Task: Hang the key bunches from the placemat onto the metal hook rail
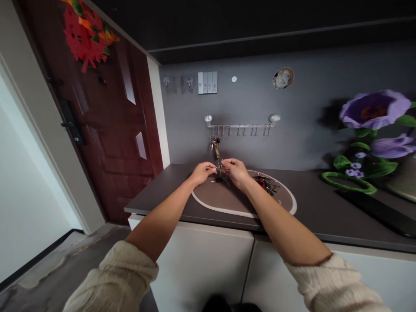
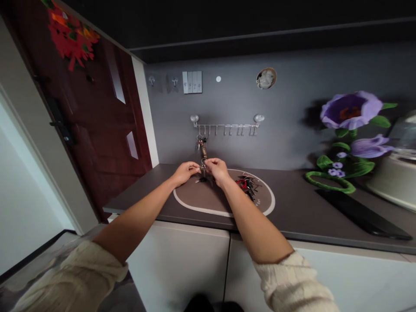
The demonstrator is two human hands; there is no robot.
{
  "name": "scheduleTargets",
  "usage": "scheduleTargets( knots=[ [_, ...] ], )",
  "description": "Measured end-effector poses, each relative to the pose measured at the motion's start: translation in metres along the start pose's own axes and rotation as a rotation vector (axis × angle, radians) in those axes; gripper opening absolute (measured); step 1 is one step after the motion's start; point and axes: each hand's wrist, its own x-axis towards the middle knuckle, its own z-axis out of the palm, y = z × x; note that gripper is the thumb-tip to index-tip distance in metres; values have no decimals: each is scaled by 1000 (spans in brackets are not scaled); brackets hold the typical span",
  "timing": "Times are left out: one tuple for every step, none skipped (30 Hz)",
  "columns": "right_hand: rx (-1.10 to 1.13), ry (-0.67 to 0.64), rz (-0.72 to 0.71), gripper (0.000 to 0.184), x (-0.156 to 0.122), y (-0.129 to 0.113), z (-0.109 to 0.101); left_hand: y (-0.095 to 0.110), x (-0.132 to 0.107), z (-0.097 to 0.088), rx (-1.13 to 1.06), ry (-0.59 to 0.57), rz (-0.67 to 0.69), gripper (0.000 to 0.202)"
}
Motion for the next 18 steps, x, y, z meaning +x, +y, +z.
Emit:
scheduleTargets(
  knots=[
    [-27, 0, -28, 16, 1, 1, -1, 1, -1, 0, -5, -11, -9, 15],
    [-60, 4, -56, 18, 3, 1, -2, 2, -1, 1, -5, -21, -17, 15],
    [-97, 9, -84, 20, 4, 2, -3, 2, -1, 2, 3, -26, -21, 15],
    [-136, 13, -113, 21, 4, 2, -3, 2, -1, 2, 19, -27, -20, 15],
    [-172, 15, -142, 23, 5, 2, -3, 2, -1, 3, 41, -26, -14, 15],
    [-202, 17, -170, 24, 6, 2, -4, 1, 0, 3, 67, -19, -2, 16],
    [-225, 17, -196, 25, 6, 2, -4, 1, 0, 4, 97, -10, 13, 17],
    [-241, 17, -217, 26, 6, 2, -4, 0, 0, 4, 127, -1, 31, 17],
    [-252, 19, -232, 27, 6, 2, -4, -1, 1, 4, 158, 7, 48, 18],
    [-258, 22, -243, 28, 6, 2, -4, -2, 1, 4, 193, 17, 63, 18],
    [-259, 27, -252, 29, 6, 2, -4, -2, 1, 3, 230, 29, 76, 19],
    [-255, 33, -258, 30, 7, 2, -4, -3, 0, 3, 268, 41, 85, 19],
    [-248, 42, -262, 31, 7, 2, -5, -4, 0, 2, 305, 54, 88, 18],
    [-240, 53, -265, 32, 9, 1, -5, -4, 0, 2, 339, 68, 87, 18],
    [-232, 66, -269, 32, 11, 0, -5, -5, -1, 1, 369, 82, 86, 18],
    [-225, 79, -271, 32, 14, -1, -6, -6, -1, 1, 392, 93, 84, 18],
    [-220, 94, -272, 31, 17, -3, -6, -6, -1, 1, 410, 101, 84, 19],
    [-213, 110, -271, 30, 21, -5, -6, -7, -1, 1, 425, 106, 84, 20]
  ],
)
